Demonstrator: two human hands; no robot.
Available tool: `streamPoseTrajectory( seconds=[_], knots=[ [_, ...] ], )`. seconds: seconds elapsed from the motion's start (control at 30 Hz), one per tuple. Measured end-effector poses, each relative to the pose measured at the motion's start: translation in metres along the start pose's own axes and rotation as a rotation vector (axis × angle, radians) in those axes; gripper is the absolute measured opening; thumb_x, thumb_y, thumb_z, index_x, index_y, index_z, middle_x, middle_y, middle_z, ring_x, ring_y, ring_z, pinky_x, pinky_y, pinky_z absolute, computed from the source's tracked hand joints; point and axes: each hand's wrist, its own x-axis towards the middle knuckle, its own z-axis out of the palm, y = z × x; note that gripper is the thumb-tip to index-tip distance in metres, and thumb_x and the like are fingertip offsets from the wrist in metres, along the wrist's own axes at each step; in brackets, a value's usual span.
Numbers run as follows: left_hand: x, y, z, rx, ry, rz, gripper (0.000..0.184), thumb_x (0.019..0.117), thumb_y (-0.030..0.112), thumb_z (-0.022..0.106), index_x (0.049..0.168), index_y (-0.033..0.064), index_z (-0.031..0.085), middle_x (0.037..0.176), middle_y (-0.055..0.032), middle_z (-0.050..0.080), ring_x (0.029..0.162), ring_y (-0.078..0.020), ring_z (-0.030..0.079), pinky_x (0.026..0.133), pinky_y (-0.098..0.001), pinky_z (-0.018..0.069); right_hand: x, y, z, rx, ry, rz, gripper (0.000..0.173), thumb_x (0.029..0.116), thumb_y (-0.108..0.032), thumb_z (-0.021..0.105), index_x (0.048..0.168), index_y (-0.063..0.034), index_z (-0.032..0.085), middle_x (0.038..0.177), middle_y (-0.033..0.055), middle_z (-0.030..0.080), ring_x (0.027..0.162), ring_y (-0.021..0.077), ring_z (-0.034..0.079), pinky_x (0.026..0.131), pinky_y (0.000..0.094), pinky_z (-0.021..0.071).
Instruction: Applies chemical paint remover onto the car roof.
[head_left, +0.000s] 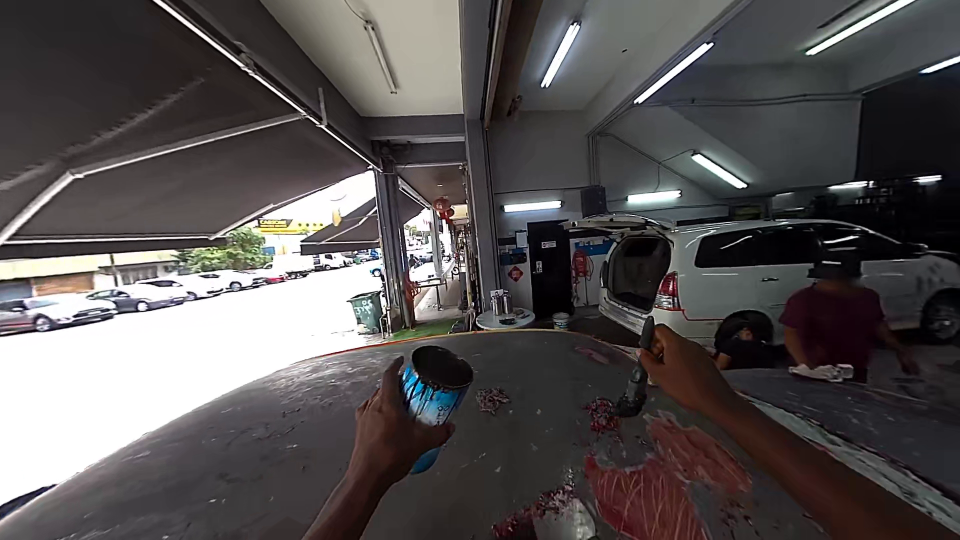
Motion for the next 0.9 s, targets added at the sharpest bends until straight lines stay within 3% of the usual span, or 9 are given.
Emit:
streamPoseTrajectory(
  seconds=[0.17,0.33,0.7,0.9],
  knots=[
    [-0.003,0.080,0.054,0.110,-0.273,0.166,0.140,0.0491,0.056,0.093,0.162,0.0129,0.022,0.129,-0.0075,0.067,0.122,-0.0251,0.062,0.113,-0.0526,0.0411,-0.010,0.039,-0.017,0.052,-0.016,0.078,0.024,0.1023,-0.020,0.064,0.114,-0.0007,0.057,0.084,0.0122,0.065,0.072,0.0253,0.068,0.072,0.0468,0.0590],
    [-0.015,0.130,0.097,0.226,-0.453,0.244,0.139,0.0534,0.049,0.093,0.165,0.0182,0.016,0.137,-0.0050,0.063,0.130,-0.0256,0.055,0.116,-0.0522,0.0336,-0.023,0.069,-0.018,0.076,-0.101,0.136,0.024,0.1013,-0.020,0.064,0.116,-0.0020,0.058,0.087,0.0115,0.066,0.075,0.0252,0.069,0.074,0.0467,0.0595],
    [-0.010,0.165,0.124,0.523,-0.514,0.451,0.137,0.0551,0.036,0.094,0.166,0.0213,0.014,0.147,-0.0096,0.055,0.132,-0.0334,0.053,0.111,-0.0583,0.0357,-0.055,0.092,0.019,0.133,-0.253,0.138,0.038,0.0994,-0.024,0.062,0.130,-0.0027,0.055,0.092,0.0106,0.067,0.081,0.0243,0.071,0.079,0.0451,0.0595],
    [-0.010,0.174,0.130,0.579,-0.520,0.494,0.138,0.0542,0.032,0.094,0.166,0.0232,0.012,0.146,-0.0112,0.054,0.131,-0.0346,0.052,0.111,-0.0597,0.0332,-0.066,0.098,0.039,0.152,-0.269,0.137,0.031,0.0982,-0.024,0.063,0.122,-0.0045,0.056,0.089,0.0089,0.066,0.079,0.0234,0.070,0.077,0.0441,0.0591]
  ],
)
